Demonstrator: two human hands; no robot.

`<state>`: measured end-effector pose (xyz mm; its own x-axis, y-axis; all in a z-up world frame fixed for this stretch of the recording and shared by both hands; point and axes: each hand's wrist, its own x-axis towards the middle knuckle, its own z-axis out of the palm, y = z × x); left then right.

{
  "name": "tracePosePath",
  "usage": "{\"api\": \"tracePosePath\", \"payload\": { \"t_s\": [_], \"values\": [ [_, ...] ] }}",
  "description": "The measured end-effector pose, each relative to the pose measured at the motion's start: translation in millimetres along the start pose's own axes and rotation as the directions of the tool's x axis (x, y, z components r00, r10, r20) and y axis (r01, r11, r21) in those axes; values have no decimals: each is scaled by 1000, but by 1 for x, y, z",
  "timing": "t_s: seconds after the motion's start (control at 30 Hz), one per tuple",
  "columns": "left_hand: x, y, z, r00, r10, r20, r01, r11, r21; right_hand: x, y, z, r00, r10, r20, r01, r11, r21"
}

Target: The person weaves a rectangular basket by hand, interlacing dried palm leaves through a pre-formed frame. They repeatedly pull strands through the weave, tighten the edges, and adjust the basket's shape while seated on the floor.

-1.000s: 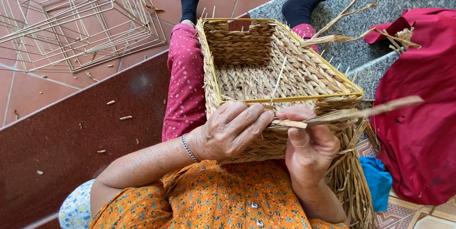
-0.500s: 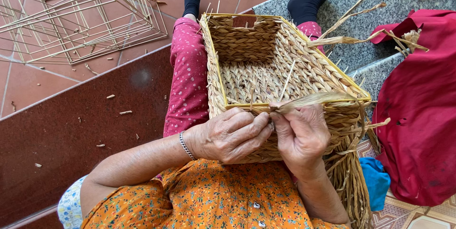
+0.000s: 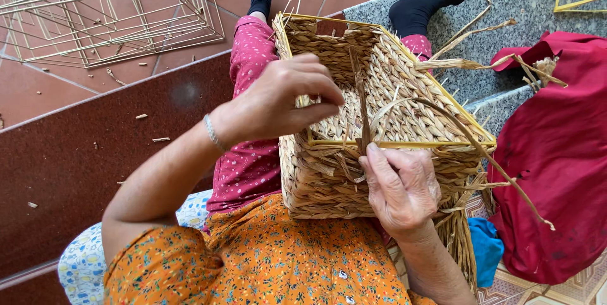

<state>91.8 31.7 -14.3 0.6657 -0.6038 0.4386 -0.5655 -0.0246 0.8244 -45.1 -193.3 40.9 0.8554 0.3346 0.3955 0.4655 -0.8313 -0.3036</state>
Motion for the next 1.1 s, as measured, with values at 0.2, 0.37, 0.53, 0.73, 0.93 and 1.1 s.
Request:
{"api": "tracePosePath", "payload": {
  "t_s": [0.2,0.37,0.53,0.73,0.93,1.1],
  "values": [
    [27,-28,24,818,-62,572,242,939,-244,2,5,4,999,-18,-26,20,997,75],
    [30,-39,40,826,107,554,225,837,-498,0,7,7,997,-76,-35,78,995,62],
    [24,-52,44,737,90,670,371,775,-512,-4,11,4,990,-123,69,120,992,50],
    [22,-58,47,695,147,704,511,588,-627,-7,13,2,980,-136,145,129,990,59],
    [22,-56,52,672,182,718,530,558,-638,-15,12,6,972,-101,212,124,987,-98],
    [22,-51,50,731,94,676,450,678,-581,-25,17,12,984,-100,149,112,991,-74]
  ]
}}
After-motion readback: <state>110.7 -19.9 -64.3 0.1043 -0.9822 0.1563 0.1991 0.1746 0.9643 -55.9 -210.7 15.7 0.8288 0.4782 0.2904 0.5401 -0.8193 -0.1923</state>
